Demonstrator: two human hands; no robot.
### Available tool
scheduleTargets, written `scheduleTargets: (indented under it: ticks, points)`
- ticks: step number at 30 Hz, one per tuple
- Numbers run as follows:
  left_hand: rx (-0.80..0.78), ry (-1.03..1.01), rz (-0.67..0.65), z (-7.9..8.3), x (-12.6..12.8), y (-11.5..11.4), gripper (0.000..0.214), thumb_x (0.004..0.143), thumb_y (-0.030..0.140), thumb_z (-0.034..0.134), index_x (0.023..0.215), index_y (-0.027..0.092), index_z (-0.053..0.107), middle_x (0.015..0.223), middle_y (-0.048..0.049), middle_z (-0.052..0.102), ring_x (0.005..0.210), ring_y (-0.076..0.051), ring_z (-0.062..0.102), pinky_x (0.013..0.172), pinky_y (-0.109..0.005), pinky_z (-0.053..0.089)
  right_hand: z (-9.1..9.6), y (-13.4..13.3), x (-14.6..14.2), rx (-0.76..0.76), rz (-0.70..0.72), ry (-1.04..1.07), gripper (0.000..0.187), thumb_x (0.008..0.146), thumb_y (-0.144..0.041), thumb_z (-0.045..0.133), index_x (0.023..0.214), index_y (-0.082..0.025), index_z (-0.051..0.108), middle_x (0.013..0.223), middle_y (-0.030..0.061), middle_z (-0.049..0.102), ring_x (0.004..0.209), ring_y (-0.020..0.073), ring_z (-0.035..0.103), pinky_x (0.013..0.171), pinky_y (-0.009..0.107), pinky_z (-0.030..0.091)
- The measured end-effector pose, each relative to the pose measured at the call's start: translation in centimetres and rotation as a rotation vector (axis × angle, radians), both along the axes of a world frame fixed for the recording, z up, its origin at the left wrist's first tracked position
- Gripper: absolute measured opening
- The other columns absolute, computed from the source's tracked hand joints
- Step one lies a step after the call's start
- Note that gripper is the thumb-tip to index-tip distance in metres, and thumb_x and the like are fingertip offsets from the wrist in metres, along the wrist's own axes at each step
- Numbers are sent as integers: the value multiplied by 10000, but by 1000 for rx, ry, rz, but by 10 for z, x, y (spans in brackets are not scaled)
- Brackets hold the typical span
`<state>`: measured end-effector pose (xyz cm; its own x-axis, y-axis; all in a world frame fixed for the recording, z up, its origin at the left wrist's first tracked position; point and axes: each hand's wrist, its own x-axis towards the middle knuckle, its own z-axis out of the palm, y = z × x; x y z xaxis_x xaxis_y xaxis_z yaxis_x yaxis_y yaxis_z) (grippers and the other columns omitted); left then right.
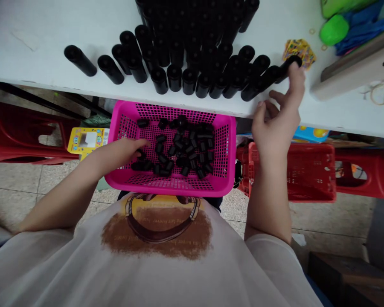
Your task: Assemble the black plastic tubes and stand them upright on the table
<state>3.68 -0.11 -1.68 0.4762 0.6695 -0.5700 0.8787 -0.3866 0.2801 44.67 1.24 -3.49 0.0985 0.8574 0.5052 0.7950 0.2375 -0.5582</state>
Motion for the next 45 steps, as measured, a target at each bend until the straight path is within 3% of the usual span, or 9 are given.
scheduleTargets:
  ticks: [6,11,15,18,21,25,29,35,45]
  points:
    - [227,96,1,8,14,2,635,975,3,394,1538,240,569,1581,-125,599,1221,-327,743,951,-417,628,23,-47,-61,150,43,-99,415,1037,-191,523,1442,-269,572,1481,137,651,1346,299,645,1077,517,556]
    - [359,-22,-113,11,45,-4,542,1055,92,408,1573,182,539,1639,-150,541,1456,-324,588,1144,-461,547,8,-59,-85,-296,349,-160,351,1032,-231,523,1361,-239,647,1133,107,771,1094,309,722,1051,537,574]
    - [216,-154,-437,-13,64,-9,633,1089,238,512,1699,215,346,1781,-81,303,1650,-299,300,1326,-501,323,-12,-65,-96,-559,591,-352,335,1009,-176,500,1244,-156,738,1186,170,757,1139,346,693,1053,559,572]
    - [133,21,-387,-25,61,-9,697,1087,304,546,1721,211,272,1777,-84,300,1668,-322,238,1345,-527,265,-17,-81,-103,-640,701,-514,424,1009,-197,562,1408,-150,695,1415,187,685,1336,396,603,1099,613,540]
    - [134,156,-318,-26,46,-8,675,1099,364,523,1704,152,312,1756,-118,338,1674,-336,211,1360,-565,195,-16,-93,-100,-651,707,-584,441,1016,-204,585,1443,-192,691,1585,153,578,1457,422,509,1132,641,517]
    - [157,213,-318,-17,28,-5,643,1092,416,537,1639,92,448,1756,-155,324,1669,-378,213,1358,-585,178,-8,-91,-79,-534,543,-500,326,1055,-246,523,1191,-165,808,1457,155,669,1416,398,545,1165,602,513]
    - [240,117,-297,-9,31,-8,750,1099,457,512,1702,73,285,1779,-185,250,1667,-372,224,1326,-534,291,-5,-85,-70,-485,368,-436,365,1054,-244,501,1296,-134,752,1340,189,700,1310,374,611,1146,600,524]
    - [84,24,-532,-19,56,-21,716,1097,441,530,1727,282,228,1798,-13,220,1676,-296,222,1360,-553,207,-16,-96,-100,-727,615,-588,399,1015,-242,613,1396,-236,732,1496,136,641,1401,395,559,1123,590,541]
    - [37,98,-449,-18,45,-28,705,1080,386,556,1716,288,268,1777,-16,276,1667,-296,252,1368,-579,163,-3,-81,-84,-727,693,-476,411,1085,-284,511,1443,-239,707,1585,124,584,1424,355,585,1187,571,517]
